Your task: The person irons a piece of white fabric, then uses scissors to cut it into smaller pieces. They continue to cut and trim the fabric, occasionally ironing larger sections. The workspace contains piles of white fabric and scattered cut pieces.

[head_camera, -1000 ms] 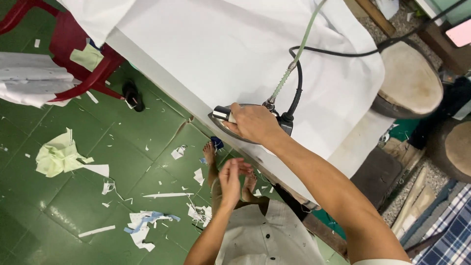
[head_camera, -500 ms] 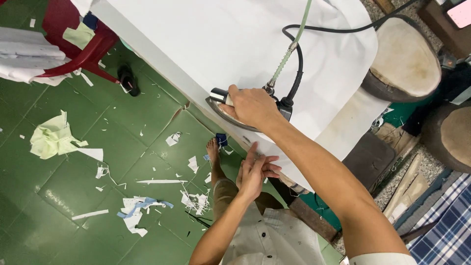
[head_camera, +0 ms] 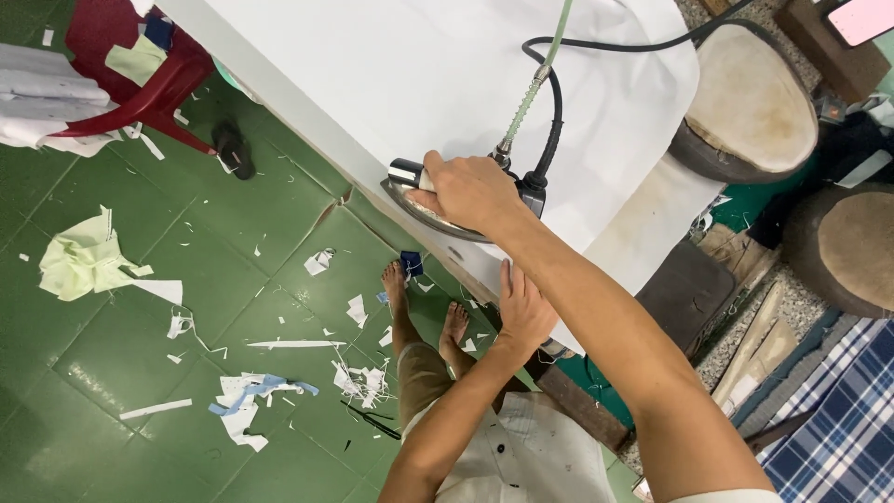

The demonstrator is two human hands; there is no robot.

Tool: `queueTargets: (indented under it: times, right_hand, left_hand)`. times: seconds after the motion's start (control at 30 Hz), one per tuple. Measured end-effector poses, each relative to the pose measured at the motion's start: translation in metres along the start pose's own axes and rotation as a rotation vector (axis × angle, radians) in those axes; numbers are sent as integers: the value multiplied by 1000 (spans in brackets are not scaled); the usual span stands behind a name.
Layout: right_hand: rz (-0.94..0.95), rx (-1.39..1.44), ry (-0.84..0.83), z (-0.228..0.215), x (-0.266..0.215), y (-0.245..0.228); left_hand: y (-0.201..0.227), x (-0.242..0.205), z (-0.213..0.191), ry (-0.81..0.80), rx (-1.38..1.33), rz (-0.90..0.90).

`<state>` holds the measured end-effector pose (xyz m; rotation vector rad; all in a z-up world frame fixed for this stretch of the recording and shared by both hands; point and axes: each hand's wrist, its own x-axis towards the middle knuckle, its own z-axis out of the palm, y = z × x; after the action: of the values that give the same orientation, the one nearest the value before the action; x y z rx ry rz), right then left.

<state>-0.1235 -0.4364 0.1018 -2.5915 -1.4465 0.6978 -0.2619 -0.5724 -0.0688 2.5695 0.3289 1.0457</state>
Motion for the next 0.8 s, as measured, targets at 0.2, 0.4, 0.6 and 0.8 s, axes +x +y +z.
queueTargets:
  times: [0.2,0.4,0.6,0.8]
  right_hand:
    - [2,-7,16,1,-5,1]
    - [-6,-3,21,7,-35,11]
    - [60,77,5,10,-88,19]
    - [192,108,-27,10,-137,18]
  left_hand:
    - [-2,7,-5,-24,-141,101]
    - [-1,-41,1,-141,-141,235]
    - [-14,-24,-118,-191,-470,471]
    - [-163,-41,-113,-102,-278,320]
